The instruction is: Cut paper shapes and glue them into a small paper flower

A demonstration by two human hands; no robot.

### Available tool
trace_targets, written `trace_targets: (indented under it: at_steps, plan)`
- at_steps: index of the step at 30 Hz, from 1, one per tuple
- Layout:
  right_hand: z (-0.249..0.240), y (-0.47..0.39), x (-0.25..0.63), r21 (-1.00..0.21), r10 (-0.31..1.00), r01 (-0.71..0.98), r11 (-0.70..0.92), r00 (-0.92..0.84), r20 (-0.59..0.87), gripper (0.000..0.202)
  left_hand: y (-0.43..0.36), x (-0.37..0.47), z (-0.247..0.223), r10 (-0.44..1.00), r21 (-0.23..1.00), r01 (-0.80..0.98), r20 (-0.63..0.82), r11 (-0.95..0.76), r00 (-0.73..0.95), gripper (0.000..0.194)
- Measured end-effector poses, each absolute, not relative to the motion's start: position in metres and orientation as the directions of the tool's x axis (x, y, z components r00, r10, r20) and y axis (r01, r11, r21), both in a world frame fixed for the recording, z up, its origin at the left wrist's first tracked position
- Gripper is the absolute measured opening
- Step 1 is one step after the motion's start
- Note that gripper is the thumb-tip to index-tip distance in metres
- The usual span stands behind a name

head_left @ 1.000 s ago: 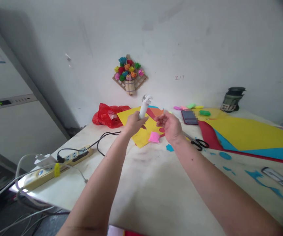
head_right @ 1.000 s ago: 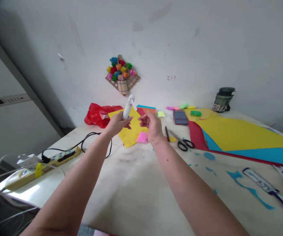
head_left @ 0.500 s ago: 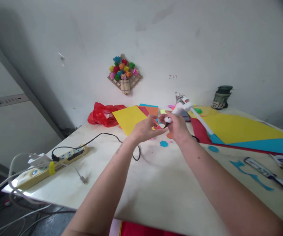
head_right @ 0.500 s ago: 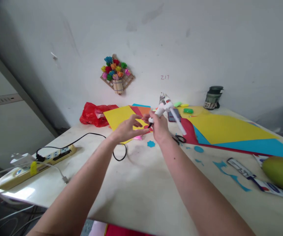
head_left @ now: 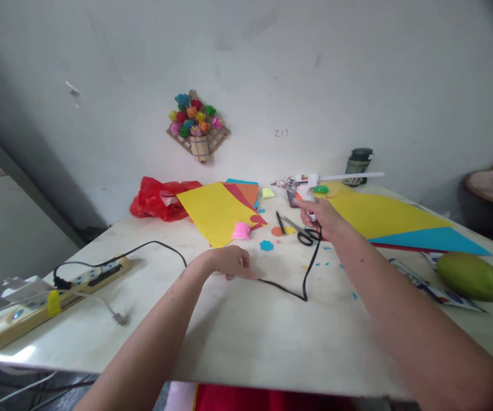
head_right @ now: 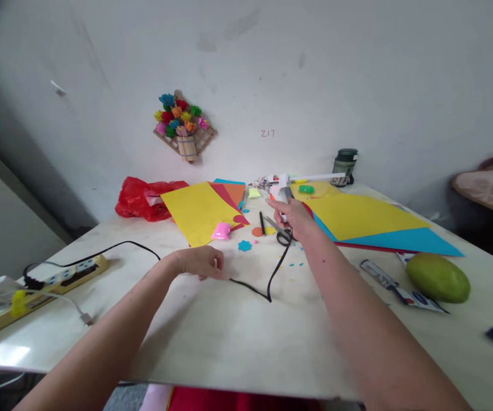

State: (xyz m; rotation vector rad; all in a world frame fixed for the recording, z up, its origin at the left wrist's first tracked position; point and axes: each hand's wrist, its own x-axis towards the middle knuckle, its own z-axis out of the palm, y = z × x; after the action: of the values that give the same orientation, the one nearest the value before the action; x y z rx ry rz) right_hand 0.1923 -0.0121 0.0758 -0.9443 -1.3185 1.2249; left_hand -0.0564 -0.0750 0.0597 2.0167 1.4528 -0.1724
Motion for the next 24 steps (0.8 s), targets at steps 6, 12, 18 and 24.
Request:
trace_targets:
  at_steps: [6, 12, 18, 24]
  plan:
    - [0.049, -0.013, 0.193, -0.985, 0.981, -0.033, 0.172, -0.083, 0.174, 0.029, -0.073, -0.039, 0.070, 0.868, 0.166, 0.951, -0.390, -0.261, 0.307, 0.031]
    - [0.034, -0.009, 0.198, -0.971, 0.970, -0.043, 0.234, -0.052, 0.236, 0.020, -0.057, -0.024, 0.056, 0.987, 0.185, 0.971, -0.023, -0.153, 0.160, 0.027]
    - [0.029, -0.007, 0.205, -0.994, 0.980, -0.022, 0.110, -0.162, 0.112, 0.019, -0.035, -0.015, 0.037, 0.995, 0.466, 0.883, 0.096, -0.057, 0.014, 0.021]
    - [0.030, -0.011, 0.208, -0.990, 0.954, 0.041, 0.134, -0.276, 0.117, 0.021, -0.023, -0.013, 0.032, 0.995, 0.428, 0.903, 0.097, -0.028, -0.016, 0.018]
